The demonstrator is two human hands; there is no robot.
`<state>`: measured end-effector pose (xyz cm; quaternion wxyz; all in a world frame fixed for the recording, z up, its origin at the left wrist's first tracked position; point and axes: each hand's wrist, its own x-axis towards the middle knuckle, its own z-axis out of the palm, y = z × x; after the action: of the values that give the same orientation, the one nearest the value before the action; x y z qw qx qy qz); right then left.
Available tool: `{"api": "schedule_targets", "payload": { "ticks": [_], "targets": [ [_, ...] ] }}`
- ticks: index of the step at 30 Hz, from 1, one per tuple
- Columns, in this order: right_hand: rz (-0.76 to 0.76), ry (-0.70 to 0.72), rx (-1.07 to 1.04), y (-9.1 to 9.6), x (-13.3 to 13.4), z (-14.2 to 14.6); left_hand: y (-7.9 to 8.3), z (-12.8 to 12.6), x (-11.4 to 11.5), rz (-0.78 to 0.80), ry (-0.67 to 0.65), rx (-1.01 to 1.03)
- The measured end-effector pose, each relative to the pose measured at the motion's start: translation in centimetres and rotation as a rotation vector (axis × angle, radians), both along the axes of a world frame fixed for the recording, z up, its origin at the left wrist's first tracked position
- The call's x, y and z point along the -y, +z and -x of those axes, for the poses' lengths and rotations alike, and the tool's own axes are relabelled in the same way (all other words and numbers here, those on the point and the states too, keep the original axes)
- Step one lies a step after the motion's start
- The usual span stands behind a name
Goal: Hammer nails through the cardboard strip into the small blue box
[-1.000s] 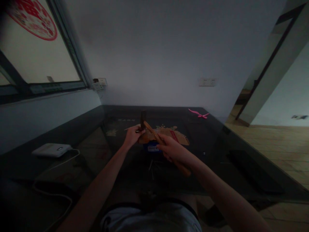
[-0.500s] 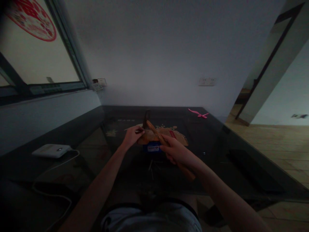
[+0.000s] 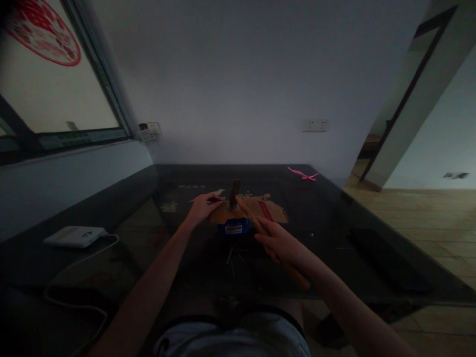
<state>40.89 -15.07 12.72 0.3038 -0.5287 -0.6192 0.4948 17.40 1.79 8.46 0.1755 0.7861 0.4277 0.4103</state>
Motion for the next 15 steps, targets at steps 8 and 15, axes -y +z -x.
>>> {"api": "schedule_targets", "payload": {
  "ticks": [8,15],
  "targets": [
    [0.001,0.011,-0.008,0.0,0.0,-0.1,-0.5,-0.6,-0.1,-0.038,0.030,-0.019],
    [-0.003,-0.007,0.009,-0.7,-0.2,-0.2,0.0,-1.1,0.6,-0.071,0.099,-0.059]
  ]
}}
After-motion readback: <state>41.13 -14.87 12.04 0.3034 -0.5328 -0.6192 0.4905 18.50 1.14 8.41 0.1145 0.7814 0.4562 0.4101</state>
